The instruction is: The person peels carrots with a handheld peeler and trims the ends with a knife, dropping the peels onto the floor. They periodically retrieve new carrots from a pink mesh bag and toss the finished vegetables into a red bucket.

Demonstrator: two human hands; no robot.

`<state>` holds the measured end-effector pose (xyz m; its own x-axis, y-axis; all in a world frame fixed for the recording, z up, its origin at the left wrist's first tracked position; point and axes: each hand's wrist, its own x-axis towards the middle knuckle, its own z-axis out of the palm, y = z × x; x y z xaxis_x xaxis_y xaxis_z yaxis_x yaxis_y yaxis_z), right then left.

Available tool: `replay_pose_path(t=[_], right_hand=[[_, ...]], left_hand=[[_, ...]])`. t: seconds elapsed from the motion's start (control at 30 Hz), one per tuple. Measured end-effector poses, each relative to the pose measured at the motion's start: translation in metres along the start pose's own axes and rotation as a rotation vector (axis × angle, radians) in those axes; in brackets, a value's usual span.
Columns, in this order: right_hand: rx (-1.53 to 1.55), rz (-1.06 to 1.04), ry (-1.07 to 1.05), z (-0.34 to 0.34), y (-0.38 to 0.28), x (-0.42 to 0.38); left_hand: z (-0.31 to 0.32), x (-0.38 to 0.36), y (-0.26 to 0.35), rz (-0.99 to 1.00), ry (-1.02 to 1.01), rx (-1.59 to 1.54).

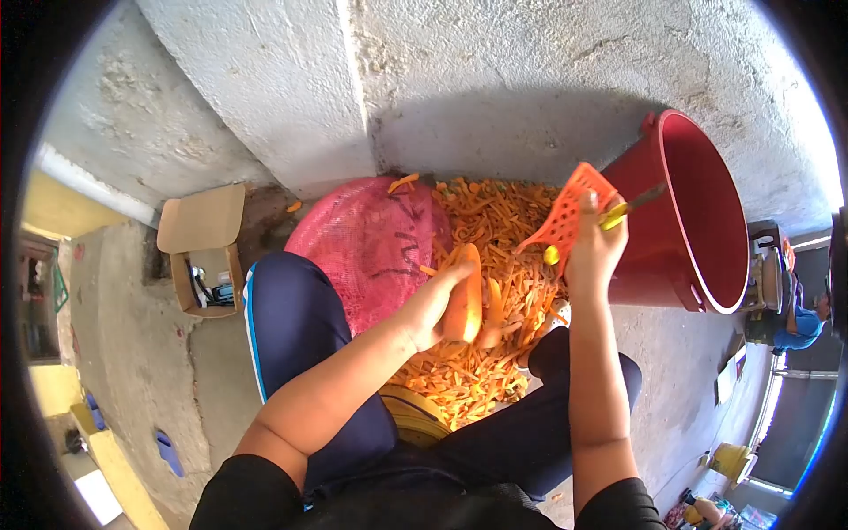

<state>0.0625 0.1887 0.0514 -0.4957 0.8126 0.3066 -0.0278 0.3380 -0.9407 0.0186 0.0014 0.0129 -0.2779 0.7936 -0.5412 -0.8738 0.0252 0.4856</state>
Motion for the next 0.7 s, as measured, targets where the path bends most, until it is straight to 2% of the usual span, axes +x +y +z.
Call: replay_pose_path(t=[0.03, 0.13, 0.17, 0.27, 0.3, 0.4, 0.53, 0.63, 0.7], right_hand=[[-0.021, 0.024, -0.07, 0.005, -0.002, -0.008], [0.083, 0.087, -0.25, 0.018, -0.026, -0.032], [0.099, 0.111, -0.312, 0.018, -0.029, -0.038], [0.042, 0.111, -0.389, 0.022, -0.033, -0.052], [0.059, 0.024, -0.375, 0.025, -0.027, -0.055], [-0.054, -0.066, -0.389, 0.026, -0.027, -0.061], [-0.066, -0.052, -0.395, 0.025, -0.032, -0.062], [-0.186, -0.073, -0.408, 0.022, -0.033, -0.064], [-0.26, -0.153, -0.22, 0.022, -0.022, -0.051]], left_hand=[[0.003, -0.002, 0.002, -0.055, -0.008, -0.197], [0.007, -0.008, 0.01, -0.091, -0.206, -0.066], [-0.001, -0.003, 0.008, -0.116, -0.284, -0.128], [0.009, 0.005, -0.001, -0.004, -0.057, -0.189], [0.014, 0.002, 0.002, -0.001, -0.01, -0.208], [0.017, 0.002, 0.003, -0.012, 0.001, -0.248], [0.015, 0.002, -0.001, -0.018, -0.017, -0.245], [0.019, -0.001, -0.002, -0.009, -0.018, -0.195], [0.016, 0.0, -0.009, 0.004, -0.082, -0.175]])
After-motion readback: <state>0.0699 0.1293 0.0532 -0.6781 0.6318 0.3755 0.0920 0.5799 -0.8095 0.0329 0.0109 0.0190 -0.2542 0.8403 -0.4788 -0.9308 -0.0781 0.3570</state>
